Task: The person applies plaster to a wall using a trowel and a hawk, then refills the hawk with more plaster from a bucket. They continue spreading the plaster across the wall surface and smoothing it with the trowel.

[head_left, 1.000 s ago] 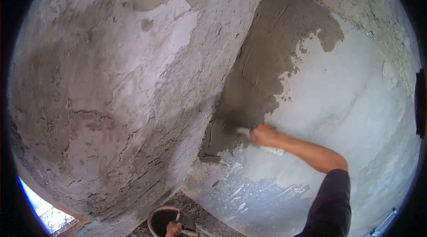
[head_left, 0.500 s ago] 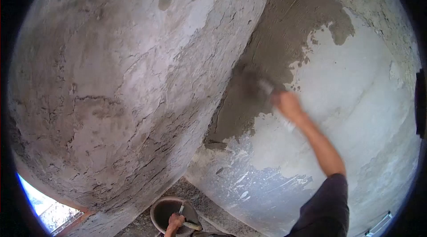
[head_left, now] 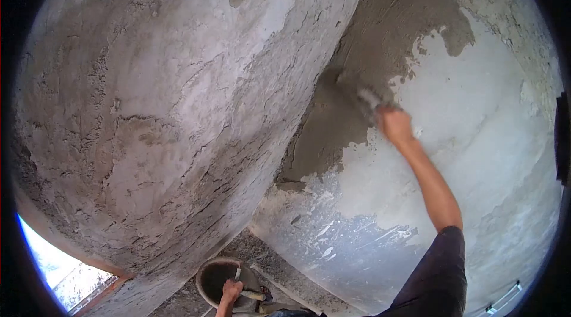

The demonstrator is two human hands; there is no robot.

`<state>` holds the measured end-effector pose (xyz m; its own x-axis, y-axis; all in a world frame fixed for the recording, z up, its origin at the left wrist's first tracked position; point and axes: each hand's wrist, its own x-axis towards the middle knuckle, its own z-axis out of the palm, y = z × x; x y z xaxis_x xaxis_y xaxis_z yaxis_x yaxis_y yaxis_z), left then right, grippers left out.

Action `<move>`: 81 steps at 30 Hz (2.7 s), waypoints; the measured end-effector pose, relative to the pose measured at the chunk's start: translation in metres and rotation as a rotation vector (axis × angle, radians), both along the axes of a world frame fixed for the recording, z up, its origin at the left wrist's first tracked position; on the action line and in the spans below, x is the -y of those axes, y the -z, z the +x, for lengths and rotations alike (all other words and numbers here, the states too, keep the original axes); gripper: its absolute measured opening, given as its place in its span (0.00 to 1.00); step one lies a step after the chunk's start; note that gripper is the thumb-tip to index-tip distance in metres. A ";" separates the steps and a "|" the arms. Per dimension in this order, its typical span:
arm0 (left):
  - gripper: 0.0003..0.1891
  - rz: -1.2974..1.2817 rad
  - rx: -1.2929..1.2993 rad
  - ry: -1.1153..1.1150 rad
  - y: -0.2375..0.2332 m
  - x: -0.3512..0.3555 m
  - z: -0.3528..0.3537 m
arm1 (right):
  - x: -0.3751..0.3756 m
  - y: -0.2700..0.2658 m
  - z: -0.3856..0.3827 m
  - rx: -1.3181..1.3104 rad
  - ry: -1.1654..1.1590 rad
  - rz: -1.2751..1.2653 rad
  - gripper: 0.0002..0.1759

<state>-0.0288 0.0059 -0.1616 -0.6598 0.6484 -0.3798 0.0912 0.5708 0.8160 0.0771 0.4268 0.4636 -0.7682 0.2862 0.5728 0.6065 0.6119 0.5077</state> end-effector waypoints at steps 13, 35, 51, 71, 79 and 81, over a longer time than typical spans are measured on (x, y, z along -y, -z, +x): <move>0.26 -0.212 0.187 0.075 -0.079 0.008 -0.016 | 0.007 -0.017 -0.027 -0.026 0.014 -0.037 0.09; 0.24 -0.206 0.205 -0.010 -0.066 0.038 0.004 | 0.025 0.211 -0.039 0.441 0.080 -0.238 0.07; 0.26 -0.273 0.193 -0.044 -0.067 0.050 0.009 | 0.008 0.325 -0.003 0.479 0.042 -0.402 0.08; 0.25 -0.260 0.197 0.026 -0.072 0.060 0.009 | -0.024 0.271 -0.046 0.349 0.033 -0.413 0.09; 0.23 -0.200 0.218 0.029 -0.048 0.064 0.010 | 0.010 0.168 -0.005 0.111 -0.035 -0.243 0.11; 0.22 -0.225 0.243 0.044 -0.043 0.060 0.006 | 0.021 0.117 0.004 -0.122 -0.071 -0.132 0.11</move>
<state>-0.0230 -0.0544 -0.1187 -0.5060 0.5561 -0.6593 -0.0621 0.7390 0.6709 0.0810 0.4054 0.3465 -0.7162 0.3128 0.6239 0.6118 0.7115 0.3456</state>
